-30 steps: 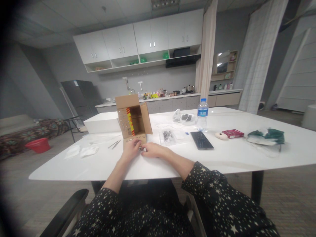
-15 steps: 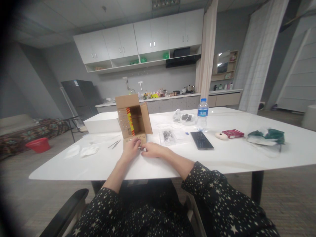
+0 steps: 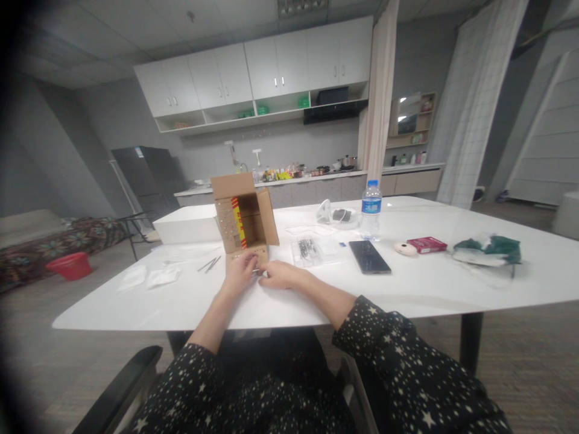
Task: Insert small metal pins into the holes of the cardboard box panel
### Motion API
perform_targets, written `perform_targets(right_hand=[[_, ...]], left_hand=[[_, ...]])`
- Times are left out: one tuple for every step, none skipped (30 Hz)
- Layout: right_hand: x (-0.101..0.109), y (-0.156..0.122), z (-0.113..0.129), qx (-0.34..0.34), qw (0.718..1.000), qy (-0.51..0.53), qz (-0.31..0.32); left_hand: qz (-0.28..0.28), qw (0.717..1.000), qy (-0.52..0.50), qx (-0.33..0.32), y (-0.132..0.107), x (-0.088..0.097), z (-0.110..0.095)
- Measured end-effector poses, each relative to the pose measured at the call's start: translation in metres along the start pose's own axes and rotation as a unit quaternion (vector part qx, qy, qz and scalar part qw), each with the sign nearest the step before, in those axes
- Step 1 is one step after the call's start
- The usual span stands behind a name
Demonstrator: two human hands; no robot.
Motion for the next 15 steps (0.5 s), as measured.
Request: perform_targets(right_hand=[[0.0,-0.0001,0.0001,0.0,1.0,-0.001,-0.001],[0.0,-0.0001,0.0003,0.001,1.0,-0.001,-0.001],[0.0,-0.0002,0.0004,0.002,1.0,-0.002,-0.001],[0.0,-0.0002,0.0006,0.002,1.0,-0.002,0.0],[0.0001,-0.0002,0.0006,0.001,1.0,-0.002,0.0],[0.0002,-0.0002,0.0006,0.001,1.0,-0.002,0.0],[0.0002,-0.0001,0.0004,-0.001,1.0,-0.002,0.001],[0.0001,0.0,0.0002,-0.002,1.0,-0.002,0.002],[0.0001,0.0001,-0.0002,-0.003,1.0,-0.002,0.002],[-0.0001,0.0003,-0.0006,-0.004,1.0,-0.002,0.002],[-0.0003,0.0005,-0.001,-0.004,1.0,-0.002,0.002],[-0.0007,0.0007,-0.0015,-0.003,1.0,-0.002,0.002],[-0.001,0.0009,-0.0021,-0.002,1.0,-0.002,0.001],[-0.0013,0.0011,-0.0025,-0.001,1.0,-0.003,0.0],[-0.0015,0.0012,-0.0029,0.0,1.0,-0.004,-0.002]], left_hand=[[0.0,1.0,-0.001,0.0,0.0,-0.0001,-0.0001],[0.001,1.0,-0.002,-0.001,0.0,-0.0001,-0.0002],[0.001,1.0,-0.002,-0.001,-0.0001,-0.0001,-0.0003],[0.002,1.0,-0.002,0.0,-0.0001,0.0,-0.0005],[0.002,1.0,-0.002,0.0,-0.0002,0.0001,-0.0008],[0.003,1.0,-0.001,-0.001,-0.0004,0.0001,-0.001],[0.004,1.0,-0.001,-0.001,-0.0005,0.0002,-0.0014],[0.005,1.0,0.0,-0.002,-0.0006,0.0003,-0.0017],[0.005,1.0,0.0,-0.003,-0.0006,0.0004,-0.0019],[0.006,1.0,0.0,-0.005,-0.0006,0.0003,-0.0021],[0.006,1.0,0.0,-0.006,-0.0006,0.0003,-0.0021],[0.005,1.0,-0.001,-0.007,-0.0005,0.0001,-0.002],[0.005,1.0,-0.003,-0.007,-0.0004,0.0,-0.0016],[0.004,1.0,-0.004,-0.007,-0.0003,-0.0002,-0.0013],[0.003,1.0,-0.005,-0.007,-0.0003,-0.0004,-0.0009]])
Point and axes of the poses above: each hand's wrist, its own y-axis towards the middle knuckle, its own x-axis out of the back of the hand, z = x × y, the point moved 7 cm from there along y, towards the middle knuckle, and after that the axes turned 14 degrees about z, right-handed, at the moved point
